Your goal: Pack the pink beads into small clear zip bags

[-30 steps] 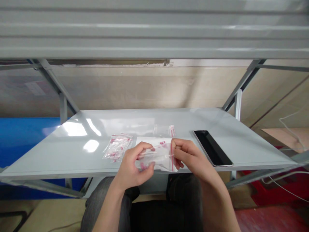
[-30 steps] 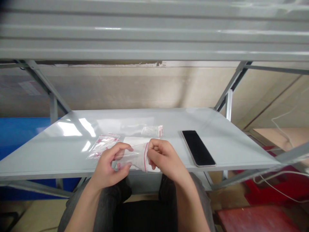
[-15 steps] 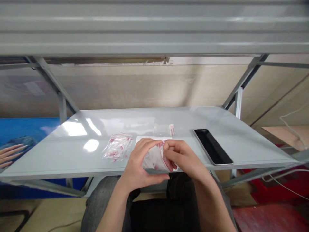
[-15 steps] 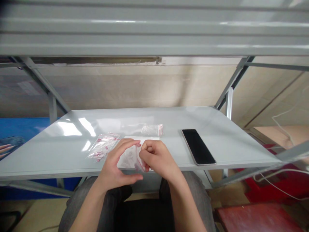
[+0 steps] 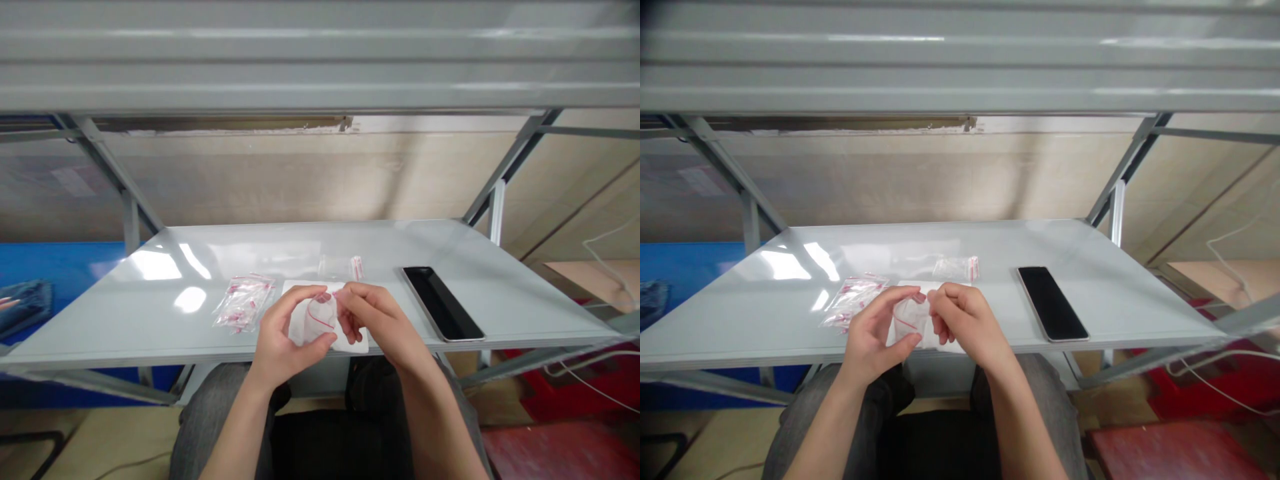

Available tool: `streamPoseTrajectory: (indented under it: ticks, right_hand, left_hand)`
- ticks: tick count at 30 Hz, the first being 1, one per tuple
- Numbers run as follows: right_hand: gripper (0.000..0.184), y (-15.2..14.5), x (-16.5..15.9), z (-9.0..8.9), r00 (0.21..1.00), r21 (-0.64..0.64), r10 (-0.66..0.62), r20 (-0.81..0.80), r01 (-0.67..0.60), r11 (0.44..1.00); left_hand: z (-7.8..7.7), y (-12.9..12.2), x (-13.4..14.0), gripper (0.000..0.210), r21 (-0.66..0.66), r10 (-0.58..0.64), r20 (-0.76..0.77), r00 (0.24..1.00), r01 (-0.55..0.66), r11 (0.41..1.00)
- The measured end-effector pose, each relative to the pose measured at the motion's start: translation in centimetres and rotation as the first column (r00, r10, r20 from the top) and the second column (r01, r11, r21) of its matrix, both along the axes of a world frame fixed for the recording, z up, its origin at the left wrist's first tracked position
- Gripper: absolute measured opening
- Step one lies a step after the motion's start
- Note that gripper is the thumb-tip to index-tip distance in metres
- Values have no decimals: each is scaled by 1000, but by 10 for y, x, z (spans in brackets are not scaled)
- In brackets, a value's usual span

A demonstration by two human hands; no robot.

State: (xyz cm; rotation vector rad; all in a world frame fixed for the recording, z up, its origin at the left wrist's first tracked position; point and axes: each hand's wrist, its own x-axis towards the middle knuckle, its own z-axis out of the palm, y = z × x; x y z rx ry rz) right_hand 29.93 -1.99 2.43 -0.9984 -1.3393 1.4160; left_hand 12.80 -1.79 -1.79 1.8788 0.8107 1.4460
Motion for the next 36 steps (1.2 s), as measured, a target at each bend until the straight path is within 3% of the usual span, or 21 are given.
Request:
streamPoseTrajectory:
  ticks: [3,6,10,12,16,20,24,36]
  right_hand:
    - [34,5,6,-5,987,20,-129,-100,132,991]
    - [34,19,14,-19,950,17,-276,-142,281,959]
    - [28,44,12,-50,826,-82,-534,-181,529,845]
    - [28,51,6,-63,810,-20,-570,-141,573,819]
    - [30,51,-8,-75,794,213,-608,-18,597,773]
    - [30,48,-15,-79,792,244,-609,46,582,776]
    - [31,48,-17,-81,801,262,-592,89,555,790]
    - [33,49,-20,-84,819,306,-559,126,504,808]
  left_hand:
    - [3,6,-4,47,-15,24,-65,998,-25,1000]
    - [9,17,-7,46,-2,44,-254,966,-46,999]
    - [13,36,-7,44,-19,24,-491,871,-38,999]
    - [13,44,-8,43,-19,35,-580,814,-56,998]
    - [16,58,-9,43,-15,42,-734,678,-77,997]
    - [22,66,-9,42,12,51,-853,519,-77,997]
    - [27,68,-5,42,18,48,-912,406,-77,997]
    - [26,75,-5,45,59,73,-956,285,-54,997]
